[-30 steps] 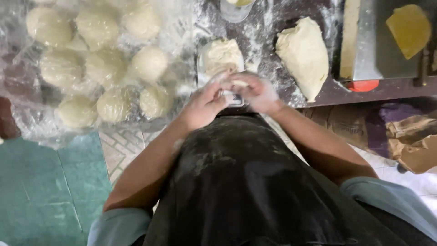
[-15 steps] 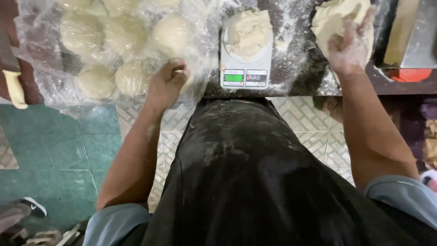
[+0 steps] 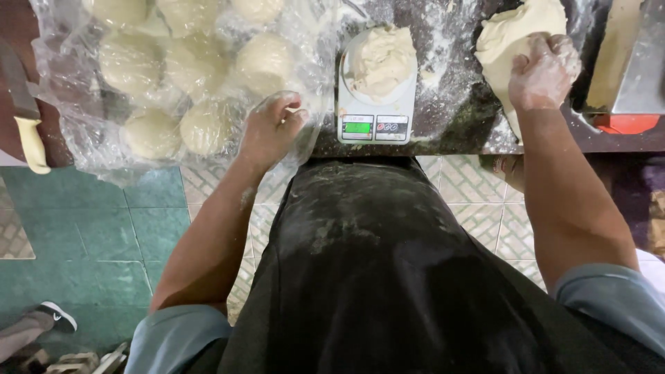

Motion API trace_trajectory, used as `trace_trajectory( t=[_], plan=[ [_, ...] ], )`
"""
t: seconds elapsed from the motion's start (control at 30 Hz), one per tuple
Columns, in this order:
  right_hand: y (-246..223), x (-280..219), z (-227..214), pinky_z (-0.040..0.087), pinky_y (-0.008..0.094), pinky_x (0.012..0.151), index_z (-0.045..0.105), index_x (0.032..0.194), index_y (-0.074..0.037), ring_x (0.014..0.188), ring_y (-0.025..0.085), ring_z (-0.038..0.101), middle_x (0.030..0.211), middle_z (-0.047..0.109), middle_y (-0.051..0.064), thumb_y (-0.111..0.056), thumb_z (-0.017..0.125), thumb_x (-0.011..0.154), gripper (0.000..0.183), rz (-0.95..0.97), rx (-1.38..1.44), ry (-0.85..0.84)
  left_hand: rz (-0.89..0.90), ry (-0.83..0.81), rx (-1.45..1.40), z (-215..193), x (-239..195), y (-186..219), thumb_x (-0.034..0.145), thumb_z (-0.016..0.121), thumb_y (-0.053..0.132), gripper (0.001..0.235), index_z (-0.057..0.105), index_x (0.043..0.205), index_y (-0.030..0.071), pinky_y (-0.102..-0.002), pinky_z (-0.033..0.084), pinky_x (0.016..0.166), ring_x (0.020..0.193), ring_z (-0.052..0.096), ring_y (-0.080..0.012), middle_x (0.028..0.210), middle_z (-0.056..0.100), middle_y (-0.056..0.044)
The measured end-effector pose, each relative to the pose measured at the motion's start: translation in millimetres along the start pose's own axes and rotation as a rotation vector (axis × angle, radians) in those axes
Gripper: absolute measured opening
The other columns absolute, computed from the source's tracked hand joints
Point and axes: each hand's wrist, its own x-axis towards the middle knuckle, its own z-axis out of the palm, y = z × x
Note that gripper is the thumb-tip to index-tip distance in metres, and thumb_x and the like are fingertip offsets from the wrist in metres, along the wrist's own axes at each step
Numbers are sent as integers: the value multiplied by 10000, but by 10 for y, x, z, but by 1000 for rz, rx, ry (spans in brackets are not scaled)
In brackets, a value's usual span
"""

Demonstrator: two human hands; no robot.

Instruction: Weighing and shaping pieces of dough into uniform balls.

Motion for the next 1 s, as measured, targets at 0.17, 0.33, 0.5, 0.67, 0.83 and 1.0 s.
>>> trace_trajectory(
  t=[0.17,0.33,0.5,0.67,0.83,1.0],
  plan=[
    [317,175,282,369,511,1040,670,1362,29,1238,425,526,1295,566,279,-323,717,855,619,-356,-287,471,-137,-169,16,154,232,621,955,604,432,594,540,1451,110,-418,519,1091,1265,639,-277,1540,530,-111],
    [-73,-17,-238,292,524,1218,651,1378,-144,1421,378,417,1519,516,163,-229,687,1055,335,-65,-59,-103,282,-116,530,910,709,866,933,625,474,763,368,1526,69,-656,150,1154,1478,160,-465,1589,214,-269],
    [-7,2,-279,199,577,1197,521,1552,-133,1454,413,309,1542,449,216,-218,660,1001,574,-46,88,-159,431,57,543,1193,996,1109,880,659,477,826,398,1457,-52,-723,210,1115,1419,270,-553,1527,306,-389],
    [-410,-8,-307,530,513,963,529,1508,-190,1234,330,621,1627,357,150,-354,609,1000,540,-204,304,-295,379,65,608,1409,1077,927,946,657,253,485,583,1326,-40,-543,529,836,1016,589,-387,1190,560,-264],
    [-1160,83,281,617,472,965,623,1347,-113,1157,319,694,1363,626,160,-378,680,1040,410,-844,330,-150,317,97,703,1456,1111,990,882,659,132,361,623,1208,-18,-438,598,758,971,667,-335,1172,636,-201],
    [-1443,144,643,635,465,835,641,1279,-43,1060,346,724,1247,684,232,-247,598,972,371,-979,329,33,21,169,235,1219,1018,1334,873,712,103,127,711,986,46,-445,585,785,918,693,-332,1032,704,-155]
  ],
)
